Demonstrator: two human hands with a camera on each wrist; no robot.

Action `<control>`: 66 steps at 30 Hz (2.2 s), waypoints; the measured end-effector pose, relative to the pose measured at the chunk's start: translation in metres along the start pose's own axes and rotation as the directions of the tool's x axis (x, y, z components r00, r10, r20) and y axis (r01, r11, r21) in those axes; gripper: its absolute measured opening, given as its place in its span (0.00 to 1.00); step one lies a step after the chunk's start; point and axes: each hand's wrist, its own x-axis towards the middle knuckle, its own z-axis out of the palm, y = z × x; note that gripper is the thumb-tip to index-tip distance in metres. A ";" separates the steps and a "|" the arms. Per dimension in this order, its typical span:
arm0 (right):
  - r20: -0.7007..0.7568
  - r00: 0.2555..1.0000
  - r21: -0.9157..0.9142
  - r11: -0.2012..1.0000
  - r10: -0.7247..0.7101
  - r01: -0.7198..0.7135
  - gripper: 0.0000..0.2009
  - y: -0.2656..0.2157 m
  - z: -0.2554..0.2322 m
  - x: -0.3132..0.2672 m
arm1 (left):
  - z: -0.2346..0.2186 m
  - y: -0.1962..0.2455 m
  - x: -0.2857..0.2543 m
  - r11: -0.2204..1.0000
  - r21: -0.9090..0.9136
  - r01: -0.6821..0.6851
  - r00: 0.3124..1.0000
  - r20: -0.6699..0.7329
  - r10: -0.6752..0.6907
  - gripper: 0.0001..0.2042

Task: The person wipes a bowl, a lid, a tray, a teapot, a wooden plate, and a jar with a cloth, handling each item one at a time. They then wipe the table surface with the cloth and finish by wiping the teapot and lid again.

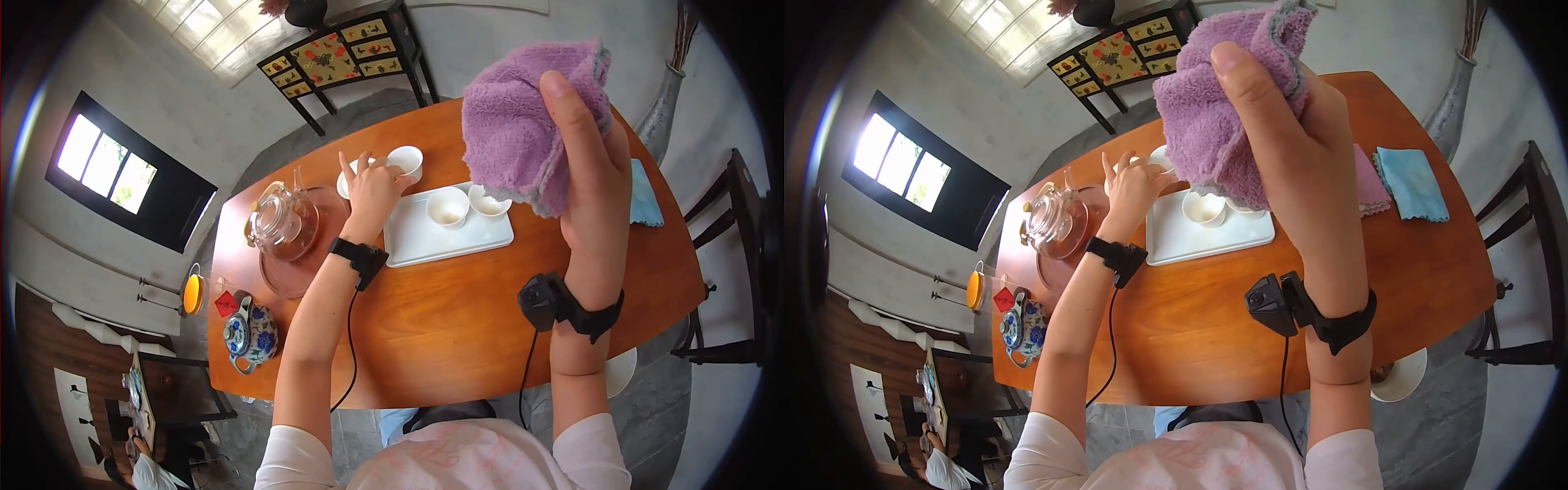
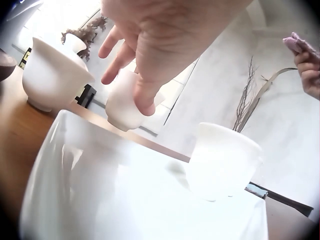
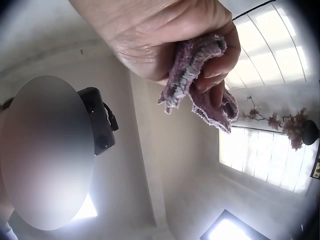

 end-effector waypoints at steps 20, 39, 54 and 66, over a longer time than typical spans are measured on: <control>0.029 1.000 -0.009 1.000 0.000 0.000 0.15 -0.007 0.001 -0.004 | -0.065 0.027 -0.001 0.992 -0.125 -0.006 0.960 0.278 0.040 0.23; -0.087 0.994 0.007 0.997 -0.070 0.071 0.13 0.017 0.026 0.000 | -0.115 0.042 -0.033 0.022 -0.957 0.290 0.957 0.289 -0.028 0.25; 0.482 0.793 0.345 0.752 0.372 -0.562 0.26 0.066 0.066 -0.031 | -0.123 0.023 -0.053 0.702 -0.586 -0.404 0.846 -0.531 0.044 0.37; 0.269 0.951 0.113 0.975 0.154 -0.190 0.20 0.071 0.079 -0.033 | -0.118 0.020 -0.056 0.396 -0.886 -0.243 0.958 -0.282 -0.043 0.31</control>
